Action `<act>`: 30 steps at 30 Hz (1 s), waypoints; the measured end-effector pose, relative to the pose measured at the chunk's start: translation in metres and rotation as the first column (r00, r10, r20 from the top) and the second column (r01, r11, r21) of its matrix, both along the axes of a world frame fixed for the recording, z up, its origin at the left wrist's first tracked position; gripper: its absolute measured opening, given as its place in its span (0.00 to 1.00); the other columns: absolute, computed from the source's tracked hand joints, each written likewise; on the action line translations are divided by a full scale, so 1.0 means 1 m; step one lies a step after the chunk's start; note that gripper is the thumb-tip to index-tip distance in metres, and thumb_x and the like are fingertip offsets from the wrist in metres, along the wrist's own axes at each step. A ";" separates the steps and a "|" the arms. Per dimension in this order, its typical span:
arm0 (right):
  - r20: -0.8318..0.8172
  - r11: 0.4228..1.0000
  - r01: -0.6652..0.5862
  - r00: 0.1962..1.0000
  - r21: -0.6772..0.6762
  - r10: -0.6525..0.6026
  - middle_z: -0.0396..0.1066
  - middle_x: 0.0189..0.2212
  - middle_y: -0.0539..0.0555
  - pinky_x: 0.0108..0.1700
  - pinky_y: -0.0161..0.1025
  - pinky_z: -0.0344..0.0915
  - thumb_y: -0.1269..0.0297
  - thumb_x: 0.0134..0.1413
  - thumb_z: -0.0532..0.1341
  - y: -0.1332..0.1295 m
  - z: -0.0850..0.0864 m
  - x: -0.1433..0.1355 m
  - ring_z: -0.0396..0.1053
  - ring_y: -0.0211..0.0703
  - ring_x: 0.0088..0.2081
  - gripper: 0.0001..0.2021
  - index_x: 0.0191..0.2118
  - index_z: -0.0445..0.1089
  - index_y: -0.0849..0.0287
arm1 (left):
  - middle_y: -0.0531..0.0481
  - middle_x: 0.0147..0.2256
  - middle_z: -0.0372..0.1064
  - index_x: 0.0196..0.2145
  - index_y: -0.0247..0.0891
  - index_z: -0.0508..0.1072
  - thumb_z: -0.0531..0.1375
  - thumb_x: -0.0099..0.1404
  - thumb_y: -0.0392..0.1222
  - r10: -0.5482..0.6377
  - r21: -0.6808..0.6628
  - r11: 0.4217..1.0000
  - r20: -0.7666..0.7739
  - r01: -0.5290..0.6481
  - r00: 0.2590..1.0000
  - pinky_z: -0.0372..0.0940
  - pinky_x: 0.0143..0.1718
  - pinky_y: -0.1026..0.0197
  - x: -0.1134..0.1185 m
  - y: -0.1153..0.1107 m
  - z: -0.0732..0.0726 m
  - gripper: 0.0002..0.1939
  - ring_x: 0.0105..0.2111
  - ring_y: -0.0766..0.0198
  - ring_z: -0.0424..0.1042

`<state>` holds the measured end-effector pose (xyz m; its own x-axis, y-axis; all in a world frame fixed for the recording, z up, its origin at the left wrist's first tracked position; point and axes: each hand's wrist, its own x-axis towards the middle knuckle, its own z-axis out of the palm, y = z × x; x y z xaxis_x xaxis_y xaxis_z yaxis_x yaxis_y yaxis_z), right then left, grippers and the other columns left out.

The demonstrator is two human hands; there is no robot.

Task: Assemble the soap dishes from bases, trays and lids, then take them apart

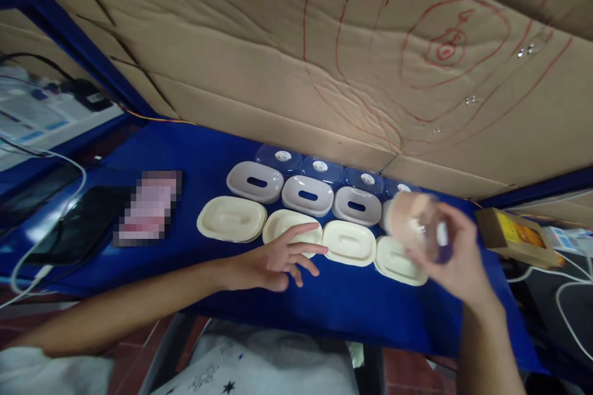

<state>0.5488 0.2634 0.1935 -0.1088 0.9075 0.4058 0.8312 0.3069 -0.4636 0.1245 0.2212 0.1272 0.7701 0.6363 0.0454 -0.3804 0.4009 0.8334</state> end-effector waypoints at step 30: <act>0.073 0.858 0.323 0.944 -0.399 -0.321 0.65 0.66 0.68 0.66 0.55 0.63 0.38 0.55 0.69 0.061 -0.059 0.118 0.66 0.64 0.66 0.41 0.68 0.60 0.53 | 0.38 0.63 0.74 0.69 0.42 0.71 0.52 0.78 0.65 -0.025 -0.533 0.829 0.268 0.170 0.963 0.73 0.55 0.37 0.018 -0.010 0.011 0.33 0.61 0.37 0.75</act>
<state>0.6664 0.3245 0.1343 0.2164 0.9763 0.0006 0.8537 -0.1889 -0.4854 0.1420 0.2113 0.1380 0.8402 0.5337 -0.0961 -0.4725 0.8075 0.3530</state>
